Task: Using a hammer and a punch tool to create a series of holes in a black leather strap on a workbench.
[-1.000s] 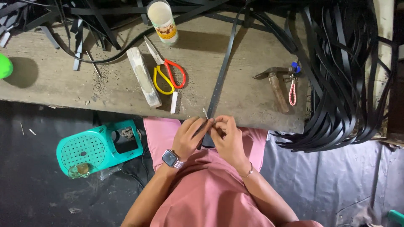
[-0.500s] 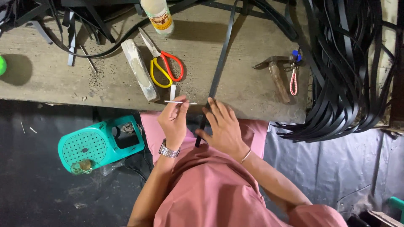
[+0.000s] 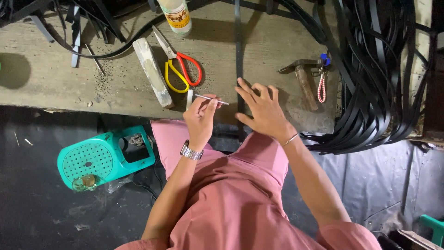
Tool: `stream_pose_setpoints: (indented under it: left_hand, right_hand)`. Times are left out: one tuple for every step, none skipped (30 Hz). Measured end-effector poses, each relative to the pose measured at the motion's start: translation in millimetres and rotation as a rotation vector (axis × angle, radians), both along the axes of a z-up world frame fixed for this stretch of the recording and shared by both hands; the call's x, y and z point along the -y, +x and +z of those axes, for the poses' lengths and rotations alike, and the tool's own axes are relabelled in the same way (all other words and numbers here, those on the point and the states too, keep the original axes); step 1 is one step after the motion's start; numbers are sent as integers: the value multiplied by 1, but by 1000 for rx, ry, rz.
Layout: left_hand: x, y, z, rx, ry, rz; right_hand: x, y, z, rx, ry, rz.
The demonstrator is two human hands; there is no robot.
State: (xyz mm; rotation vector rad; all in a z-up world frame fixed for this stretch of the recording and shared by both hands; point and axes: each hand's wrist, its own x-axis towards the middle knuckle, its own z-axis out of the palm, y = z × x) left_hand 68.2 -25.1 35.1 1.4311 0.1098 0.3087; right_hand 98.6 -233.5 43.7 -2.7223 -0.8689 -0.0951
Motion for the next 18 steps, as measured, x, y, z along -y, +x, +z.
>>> stream_pose_setpoints:
  left_hand:
    - [2,2,0,0,-1,-3]
    - [5,4,0,2,-1,-22]
    - [7,7,0,3,0,-41]
    - [7,7,0,1,1,-43]
    - [8,7,-1,-4,-2,-56]
    - [10,8,-2,-11,-5,-70]
    - [10,8,-4,-14,-5,-73]
    - [10,9,-5,-18,-6,-71]
    - [11,10,-6,-21,-7,-69]
    - [12,11,-4,-24,-6,-76]
    - [13,13,-2,-27,-8,-76]
    - [14,15,0,-30,-10,-77]
    - [14,16,-1,-34,-7,-84]
    - [13,18,-3,-23,4,-95]
    - [12,20,-3,-13,15,-105]
    - [11,22,-3,-14,17,-107]
    - [10,24,-2,-6,44,-116]
    - [8,26,-1,3,71,-123]
  right_hand:
    - [4,1,0,0,-1,-3]
    - [8,2,-1,-54,2,30]
    - [12,4,-2,-107,6,63]
    - [14,1,-2,-109,7,61]
    - [16,-1,-3,-114,-16,56]
    - [19,-3,-4,-121,-41,50]
    - [18,-3,-1,-125,-40,47]
    - [16,-4,1,-128,10,31]
    - [16,-5,3,-131,60,15]
    - [14,-4,3,-134,62,8]
    - [12,-3,3,-112,69,-11]
    - [10,-2,2,-91,75,-31]
    - [9,-1,2,-95,78,-39]
    - [7,1,2,-60,73,-41]
    - [5,3,2,-25,68,-43]
    - [5,5,1,-26,70,-45]
    - [5,7,-1,-18,65,-41]
    - [3,10,-2,-11,59,-36]
